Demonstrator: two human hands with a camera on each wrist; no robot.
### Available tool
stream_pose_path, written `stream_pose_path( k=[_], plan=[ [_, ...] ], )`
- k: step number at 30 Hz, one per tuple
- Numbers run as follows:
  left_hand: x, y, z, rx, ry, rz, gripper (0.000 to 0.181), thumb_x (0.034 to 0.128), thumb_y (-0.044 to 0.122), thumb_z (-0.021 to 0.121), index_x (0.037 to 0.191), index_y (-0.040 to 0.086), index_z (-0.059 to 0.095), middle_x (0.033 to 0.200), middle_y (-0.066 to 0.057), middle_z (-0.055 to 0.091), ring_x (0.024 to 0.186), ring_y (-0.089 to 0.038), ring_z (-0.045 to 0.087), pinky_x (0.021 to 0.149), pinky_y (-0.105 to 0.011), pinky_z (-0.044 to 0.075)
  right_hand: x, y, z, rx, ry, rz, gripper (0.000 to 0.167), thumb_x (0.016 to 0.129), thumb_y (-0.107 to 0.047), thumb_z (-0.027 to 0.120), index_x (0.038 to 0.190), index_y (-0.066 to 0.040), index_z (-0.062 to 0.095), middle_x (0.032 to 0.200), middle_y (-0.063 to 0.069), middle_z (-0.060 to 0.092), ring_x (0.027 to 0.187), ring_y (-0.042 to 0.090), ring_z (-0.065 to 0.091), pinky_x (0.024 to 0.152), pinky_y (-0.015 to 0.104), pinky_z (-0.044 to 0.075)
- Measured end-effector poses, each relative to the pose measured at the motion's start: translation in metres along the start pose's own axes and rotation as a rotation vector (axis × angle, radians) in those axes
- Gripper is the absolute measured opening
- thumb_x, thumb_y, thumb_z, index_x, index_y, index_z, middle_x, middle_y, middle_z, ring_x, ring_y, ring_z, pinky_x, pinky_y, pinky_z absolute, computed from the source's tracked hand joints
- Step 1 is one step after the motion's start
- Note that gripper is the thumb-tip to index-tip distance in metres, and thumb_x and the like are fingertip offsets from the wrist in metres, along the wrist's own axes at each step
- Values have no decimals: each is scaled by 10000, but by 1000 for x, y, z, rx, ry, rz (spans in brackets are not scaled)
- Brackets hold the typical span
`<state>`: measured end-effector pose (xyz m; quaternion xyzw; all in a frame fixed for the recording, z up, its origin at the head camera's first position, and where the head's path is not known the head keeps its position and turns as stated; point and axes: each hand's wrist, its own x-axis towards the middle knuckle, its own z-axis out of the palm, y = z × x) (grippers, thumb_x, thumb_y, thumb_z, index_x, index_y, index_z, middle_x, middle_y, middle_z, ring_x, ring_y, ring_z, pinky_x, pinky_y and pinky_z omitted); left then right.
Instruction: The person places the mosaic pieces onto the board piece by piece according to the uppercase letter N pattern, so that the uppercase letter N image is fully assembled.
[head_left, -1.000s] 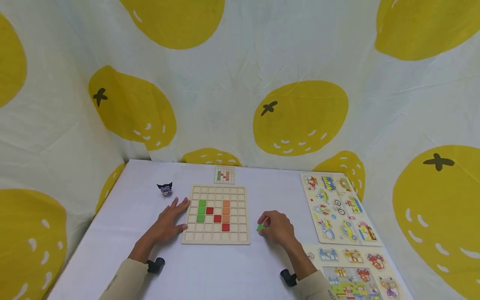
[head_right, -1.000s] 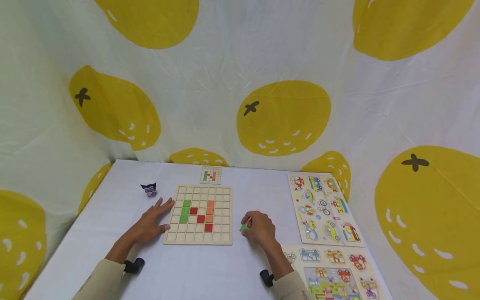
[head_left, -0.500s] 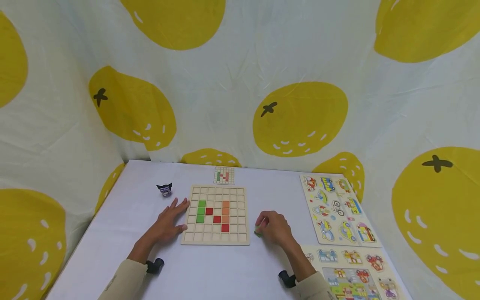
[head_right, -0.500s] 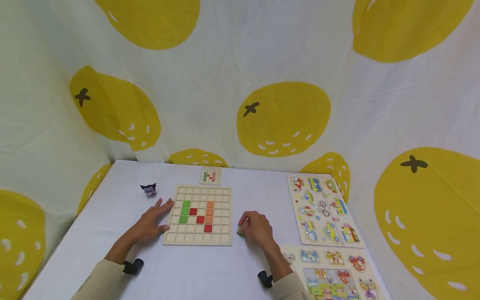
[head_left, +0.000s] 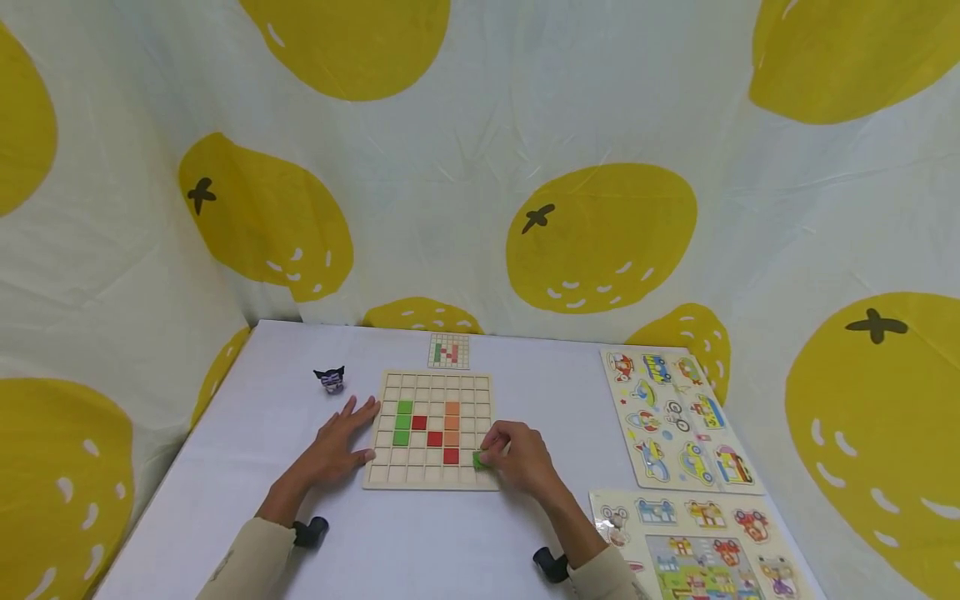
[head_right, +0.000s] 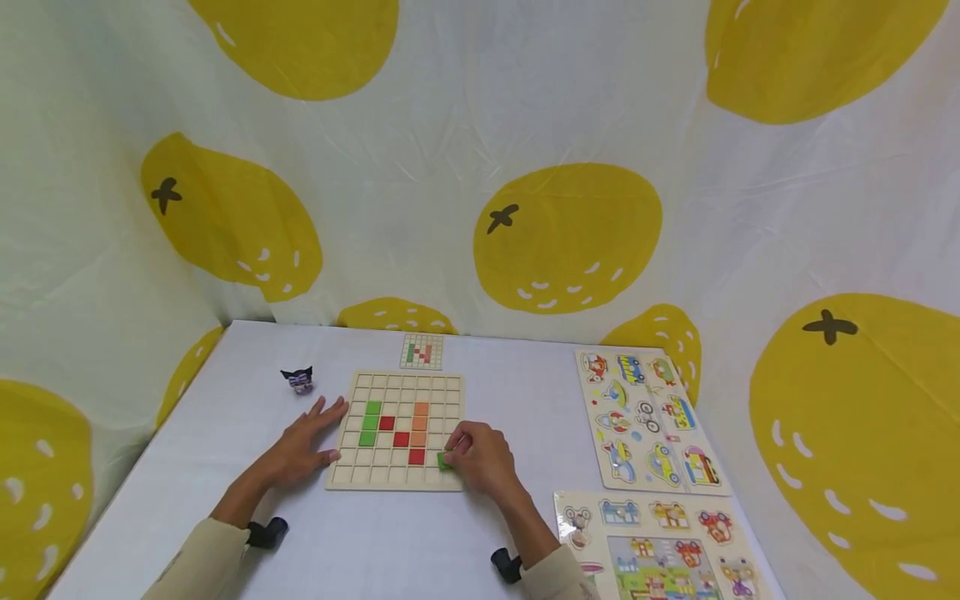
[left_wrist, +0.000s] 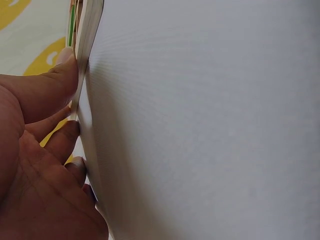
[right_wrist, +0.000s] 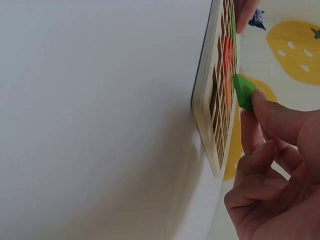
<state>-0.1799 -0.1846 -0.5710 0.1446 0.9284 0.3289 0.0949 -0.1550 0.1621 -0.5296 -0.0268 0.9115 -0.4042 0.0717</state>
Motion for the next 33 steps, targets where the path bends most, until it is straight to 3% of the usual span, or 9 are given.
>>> stream_pose_path(
  k=[12,25,33],
  plan=[
    [1,0,0,7,-3,1,888,932,118,791,1678,92,308,1759,-161,242,1648,-485,52,1309,-701,61,5,-30,38,43,1,-40,178,853,-127,869,846,-195,705,743,-74,670,766,117,588,648,271,414],
    [2,-2,-1,8,-8,-3,886,936,134,796,1678,97,313,1758,-159,244,1651,-481,51,1308,-707,67,20,-59,78,59,-6,-51,185,864,-143,882,821,-206,713,677,-78,621,665,75,566,578,249,424],
    [2,-5,0,2,2,32,873,935,133,796,1671,92,329,1748,-167,264,1640,-503,75,1287,-738,84,27,-71,98,11,-8,-52,179,876,-180,880,819,-208,713,672,-100,614,650,55,561,587,237,425]
  ],
)
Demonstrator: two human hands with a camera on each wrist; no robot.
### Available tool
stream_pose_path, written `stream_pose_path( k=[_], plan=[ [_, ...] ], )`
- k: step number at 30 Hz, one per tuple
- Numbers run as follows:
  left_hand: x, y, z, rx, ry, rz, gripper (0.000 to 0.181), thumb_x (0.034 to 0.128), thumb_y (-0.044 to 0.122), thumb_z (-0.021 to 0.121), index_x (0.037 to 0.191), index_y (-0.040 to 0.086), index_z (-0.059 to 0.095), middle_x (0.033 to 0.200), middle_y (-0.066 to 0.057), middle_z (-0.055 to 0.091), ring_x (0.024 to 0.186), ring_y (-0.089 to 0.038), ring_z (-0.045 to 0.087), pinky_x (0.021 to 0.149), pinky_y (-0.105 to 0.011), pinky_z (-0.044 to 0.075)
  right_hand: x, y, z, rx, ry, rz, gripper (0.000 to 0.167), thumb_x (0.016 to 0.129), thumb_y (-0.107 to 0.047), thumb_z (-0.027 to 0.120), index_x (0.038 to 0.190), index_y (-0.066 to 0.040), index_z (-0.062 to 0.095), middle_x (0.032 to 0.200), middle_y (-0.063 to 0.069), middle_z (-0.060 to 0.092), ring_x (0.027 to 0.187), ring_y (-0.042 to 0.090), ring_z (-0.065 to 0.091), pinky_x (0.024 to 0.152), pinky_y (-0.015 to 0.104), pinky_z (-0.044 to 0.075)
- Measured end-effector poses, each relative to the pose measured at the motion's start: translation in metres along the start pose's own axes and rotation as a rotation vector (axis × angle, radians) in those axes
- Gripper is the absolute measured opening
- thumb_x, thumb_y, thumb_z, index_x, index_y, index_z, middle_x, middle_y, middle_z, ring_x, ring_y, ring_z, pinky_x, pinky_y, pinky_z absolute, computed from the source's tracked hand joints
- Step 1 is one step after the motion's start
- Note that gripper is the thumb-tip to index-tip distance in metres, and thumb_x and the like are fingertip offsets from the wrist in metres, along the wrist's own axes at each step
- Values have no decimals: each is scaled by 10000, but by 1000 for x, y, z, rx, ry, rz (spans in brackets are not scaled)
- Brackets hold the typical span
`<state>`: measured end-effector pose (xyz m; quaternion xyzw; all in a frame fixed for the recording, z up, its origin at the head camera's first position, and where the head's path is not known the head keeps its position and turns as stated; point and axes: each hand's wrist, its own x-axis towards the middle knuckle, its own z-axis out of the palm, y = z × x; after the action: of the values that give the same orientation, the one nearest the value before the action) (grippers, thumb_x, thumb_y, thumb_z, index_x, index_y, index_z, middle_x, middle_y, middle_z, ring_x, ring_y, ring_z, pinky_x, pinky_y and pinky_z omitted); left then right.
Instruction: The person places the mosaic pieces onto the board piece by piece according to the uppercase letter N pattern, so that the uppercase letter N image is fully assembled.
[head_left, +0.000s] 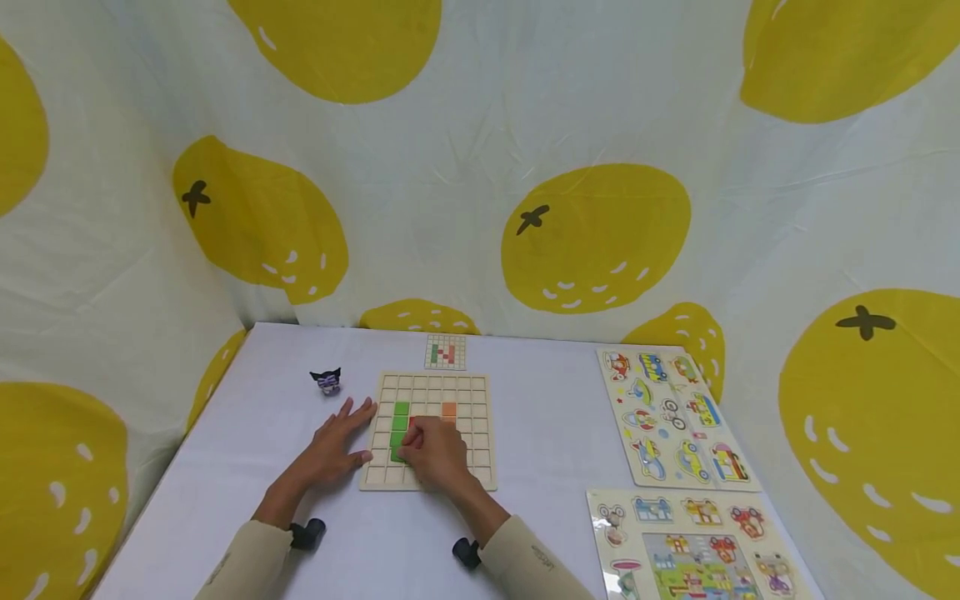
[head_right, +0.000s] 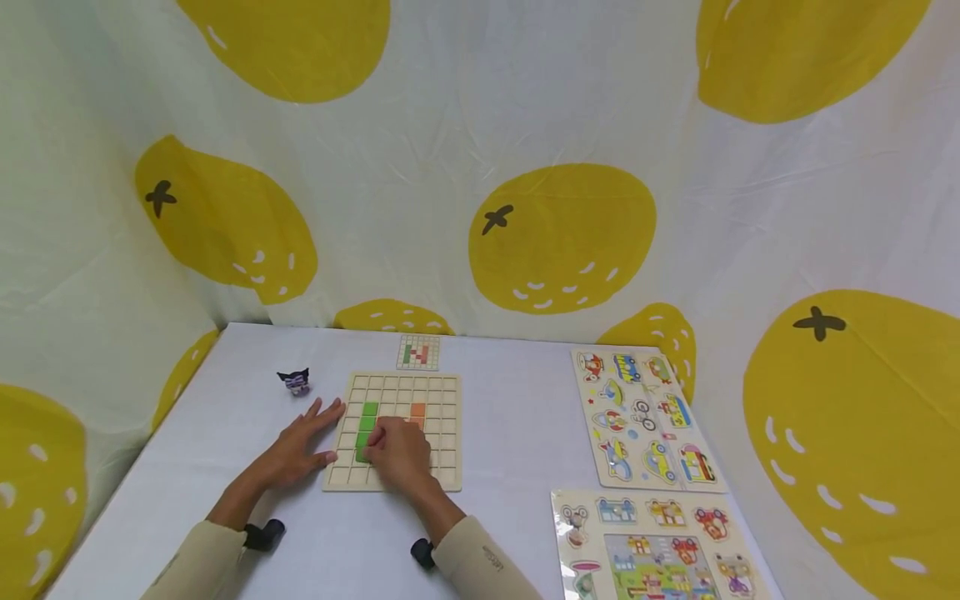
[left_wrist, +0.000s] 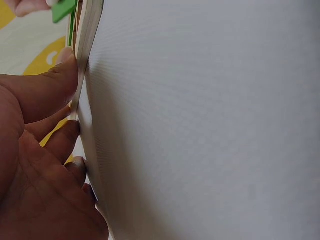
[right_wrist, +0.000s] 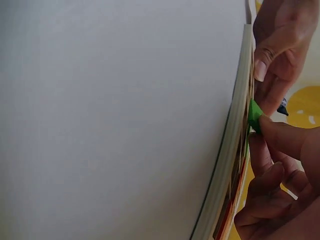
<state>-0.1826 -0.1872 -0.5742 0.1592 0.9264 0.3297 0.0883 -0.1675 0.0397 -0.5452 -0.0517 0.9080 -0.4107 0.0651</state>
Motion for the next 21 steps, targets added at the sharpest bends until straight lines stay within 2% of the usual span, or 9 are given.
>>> stream_pose_path(
  k=[6,14,18,21],
  plan=[
    [0,1,0,0,-8,-11,871,940,139,791,1674,94,324,1753,-162,254,1644,-497,65,1293,-729,72,6,-2,8,-85,-1,-18,231,870,-188,884,778,-248,680,673,-119,589,637,49,537,583,240,402],
    [0,1,-2,-8,5,-2,871,931,140,798,1667,84,335,1748,-161,263,1643,-496,75,1297,-722,84,5,-3,6,-94,-49,-44,224,866,-173,880,752,-241,699,631,-101,571,580,62,519,496,240,391],
    [-1,1,-1,-23,25,23,857,926,130,798,1654,56,353,1735,-180,288,1632,-514,100,1293,-724,97,1,1,-1,-65,-60,-109,167,869,-202,875,796,-227,727,648,-121,580,615,31,524,512,225,398],
    [-4,1,-1,-5,56,16,841,925,136,803,1646,62,376,1717,-182,333,1625,-512,152,1288,-725,149,-3,6,-10,-32,-79,-148,96,896,-266,853,909,-223,769,703,-130,641,683,16,564,566,218,430]
  ],
)
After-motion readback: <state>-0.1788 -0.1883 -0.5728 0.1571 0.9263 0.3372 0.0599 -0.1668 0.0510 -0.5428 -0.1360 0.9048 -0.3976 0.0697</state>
